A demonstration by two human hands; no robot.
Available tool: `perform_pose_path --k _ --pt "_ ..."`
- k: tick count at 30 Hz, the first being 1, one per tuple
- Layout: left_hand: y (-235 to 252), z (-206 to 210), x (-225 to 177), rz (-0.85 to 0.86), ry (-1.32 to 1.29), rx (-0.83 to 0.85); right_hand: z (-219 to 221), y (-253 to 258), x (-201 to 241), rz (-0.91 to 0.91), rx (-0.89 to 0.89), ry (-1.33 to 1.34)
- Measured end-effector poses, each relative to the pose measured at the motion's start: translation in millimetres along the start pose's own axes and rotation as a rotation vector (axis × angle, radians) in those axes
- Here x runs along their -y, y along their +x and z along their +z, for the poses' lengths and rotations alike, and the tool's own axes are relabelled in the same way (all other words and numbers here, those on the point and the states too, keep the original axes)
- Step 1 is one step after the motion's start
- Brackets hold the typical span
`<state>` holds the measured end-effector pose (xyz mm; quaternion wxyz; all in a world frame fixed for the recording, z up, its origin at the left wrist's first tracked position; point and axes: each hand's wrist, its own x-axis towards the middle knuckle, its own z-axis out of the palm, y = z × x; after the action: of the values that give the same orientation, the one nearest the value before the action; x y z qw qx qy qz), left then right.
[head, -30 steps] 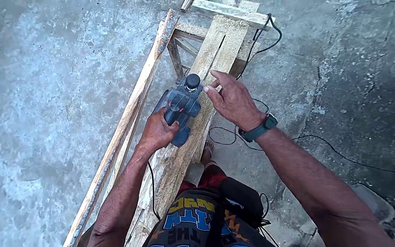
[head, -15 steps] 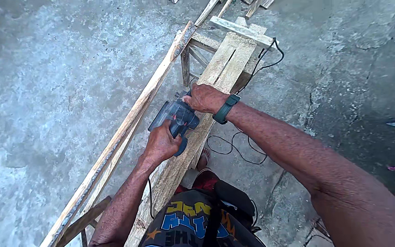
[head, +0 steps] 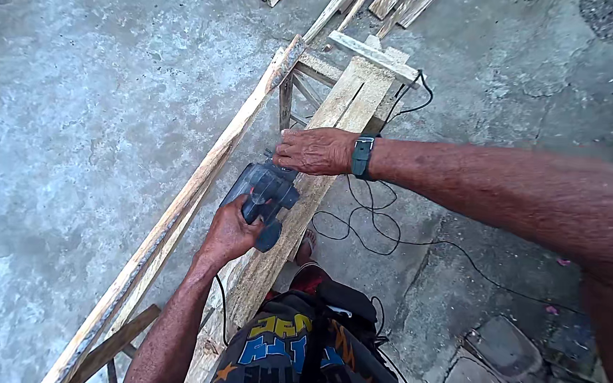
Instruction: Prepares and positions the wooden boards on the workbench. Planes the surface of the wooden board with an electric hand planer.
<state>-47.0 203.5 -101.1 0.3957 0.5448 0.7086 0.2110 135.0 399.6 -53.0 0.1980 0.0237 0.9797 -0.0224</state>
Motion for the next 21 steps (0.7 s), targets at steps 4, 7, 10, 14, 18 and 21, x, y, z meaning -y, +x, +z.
perform_pose_path --k 4,7,10,14,18,21 --pt "8.7 1.6 8.9 -0.027 -0.075 -0.04 66.7 -10.5 3.5 0.494 -0.661 0.395" --pt "12.4 3.3 19.7 -0.052 -0.047 -0.02 144.1 -22.9 34.0 1.197 -0.858 0.788" --pt "16.4 7.9 33.9 -0.047 -0.054 0.006 212.7 -23.6 72.7 1.494 -0.625 1.335" --pt "26.8 20.1 44.1 -0.086 -0.085 0.065 246.8 -3.1 102.7 1.39 -0.595 1.753" --pt "39.5 40.0 52.4 -0.099 -0.066 0.103 248.7 3.9 109.7 1.327 -0.662 1.794" --pt "46.1 48.4 49.9 -0.075 -0.053 0.107 250.4 -3.0 106.4 1.296 -0.633 1.787"
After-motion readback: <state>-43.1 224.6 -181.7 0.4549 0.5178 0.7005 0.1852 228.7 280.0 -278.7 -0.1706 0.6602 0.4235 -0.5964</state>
